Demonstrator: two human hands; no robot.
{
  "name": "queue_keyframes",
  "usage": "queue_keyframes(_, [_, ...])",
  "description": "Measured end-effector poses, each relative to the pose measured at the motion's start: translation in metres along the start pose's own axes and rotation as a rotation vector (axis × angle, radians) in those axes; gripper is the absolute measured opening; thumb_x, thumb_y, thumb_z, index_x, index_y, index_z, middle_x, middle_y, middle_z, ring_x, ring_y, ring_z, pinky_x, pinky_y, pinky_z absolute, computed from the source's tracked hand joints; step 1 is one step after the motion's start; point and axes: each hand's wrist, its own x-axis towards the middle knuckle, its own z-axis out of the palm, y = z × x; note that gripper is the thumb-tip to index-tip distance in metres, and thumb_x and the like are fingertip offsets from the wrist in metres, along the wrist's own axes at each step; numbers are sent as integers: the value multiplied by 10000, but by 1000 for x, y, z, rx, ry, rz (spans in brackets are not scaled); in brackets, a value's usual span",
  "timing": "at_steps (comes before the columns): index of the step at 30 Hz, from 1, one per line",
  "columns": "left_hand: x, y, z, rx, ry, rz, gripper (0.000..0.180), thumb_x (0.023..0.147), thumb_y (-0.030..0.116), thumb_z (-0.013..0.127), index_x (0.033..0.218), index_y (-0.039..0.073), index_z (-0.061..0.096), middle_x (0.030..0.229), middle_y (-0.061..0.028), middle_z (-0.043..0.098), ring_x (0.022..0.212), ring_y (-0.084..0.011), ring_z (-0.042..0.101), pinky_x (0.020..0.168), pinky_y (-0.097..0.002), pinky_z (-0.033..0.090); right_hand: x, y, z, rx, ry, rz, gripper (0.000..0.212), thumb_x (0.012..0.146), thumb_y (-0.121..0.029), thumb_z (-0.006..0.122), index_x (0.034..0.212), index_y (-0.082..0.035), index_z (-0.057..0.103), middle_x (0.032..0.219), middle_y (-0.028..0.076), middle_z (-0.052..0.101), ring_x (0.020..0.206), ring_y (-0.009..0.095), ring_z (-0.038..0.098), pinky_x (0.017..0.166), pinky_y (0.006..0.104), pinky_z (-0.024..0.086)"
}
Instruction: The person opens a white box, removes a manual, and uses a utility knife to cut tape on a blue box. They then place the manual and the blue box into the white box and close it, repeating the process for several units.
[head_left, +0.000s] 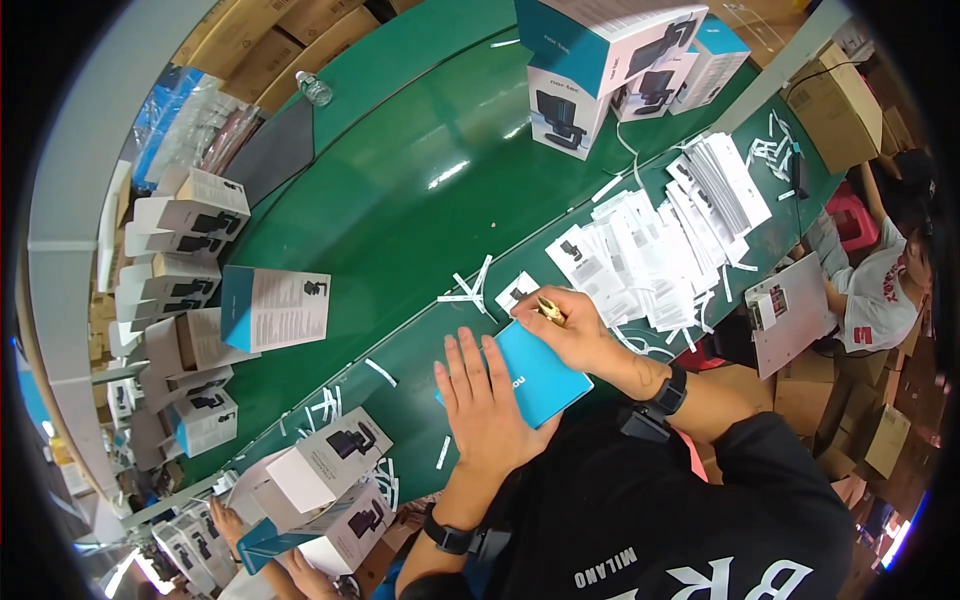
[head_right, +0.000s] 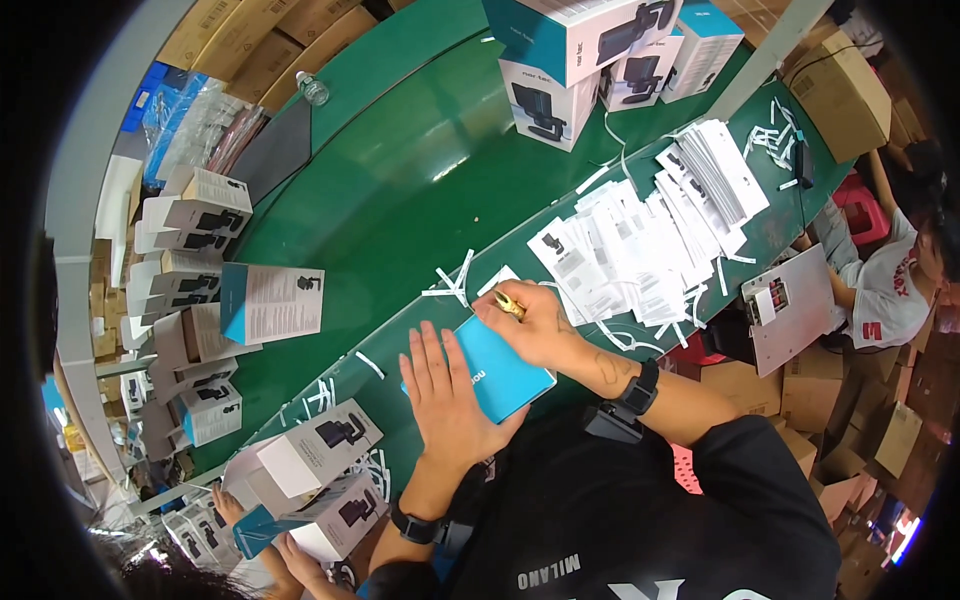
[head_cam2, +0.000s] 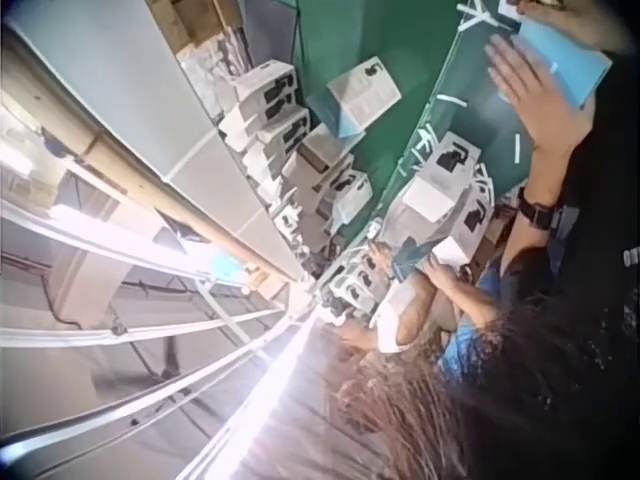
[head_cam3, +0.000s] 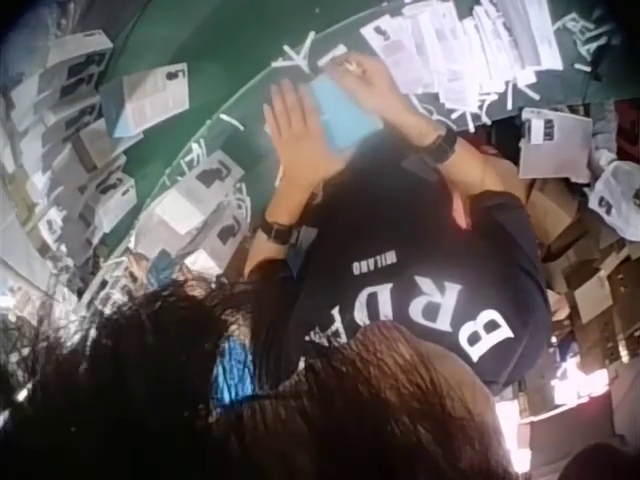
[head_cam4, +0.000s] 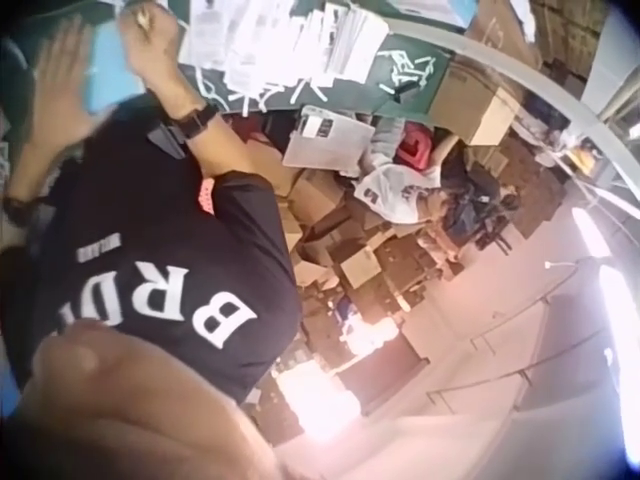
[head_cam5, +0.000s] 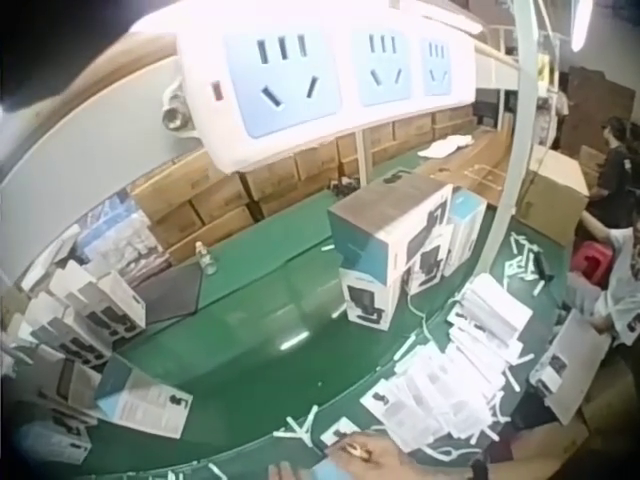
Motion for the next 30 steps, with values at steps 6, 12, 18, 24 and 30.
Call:
queue_keyframes(6, [-10, -4, 5, -55, 16, 30, 1092, 748, 512, 783, 1512, -106, 305, 1551, -335, 342, 1420, -527, 354, 1150, -628, 265, -14, -8, 9, -91, 101, -82, 141, 936, -152, 709, 1029, -48, 738, 910, 100, 685, 870, 217, 589, 772, 338, 484])
queue_keyframes(12, [2, -6, 8, -73, -8, 62, 1030, 799, 534, 747, 1508, -88, 334, 1538, -352, 354, 1418, -525, 366, 1156, -609, 272, -19, 1, 13, -13, 127, -136, 124, 934, -121, 709, 1033, -52, 738, 928, 76, 687, 904, 199, 585, 781, 314, 479])
queue_keyframes(18, [-25, 1, -2, 37, 10, -108, 1067, 784, 599, 768, 1492, -90, 365, 1537, -367, 353, 1443, -550, 320, 1161, -624, 277, -12, -17, 9, -38, 89, -88, 107, 955, -67, 674, 1044, -36, 725, 966, 73, 678, 891, 137, 610, 807, 281, 480])
queue_keyframes(24, [-52, -15, 7, 56, 46, -14, 1044, 765, 600, 802, 1463, -72, 413, 1549, -381, 315, 1419, -590, 332, 1101, -655, 372, -6, -8, 4, -52, 131, -135, 108, 948, -81, 699, 1042, -35, 721, 958, 56, 670, 871, 126, 598, 793, 266, 468])
queue_keyframes(30, [-70, -14, 4, -8, 89, -13, 972, 754, 566, 827, 1469, 24, 453, 1527, -368, 343, 1377, -590, 379, 1082, -665, 393, -14, -9, 12, -20, 213, -96, 76, 892, -113, 763, 966, -97, 756, 926, 62, 660, 908, 212, 604, 795, 324, 485])
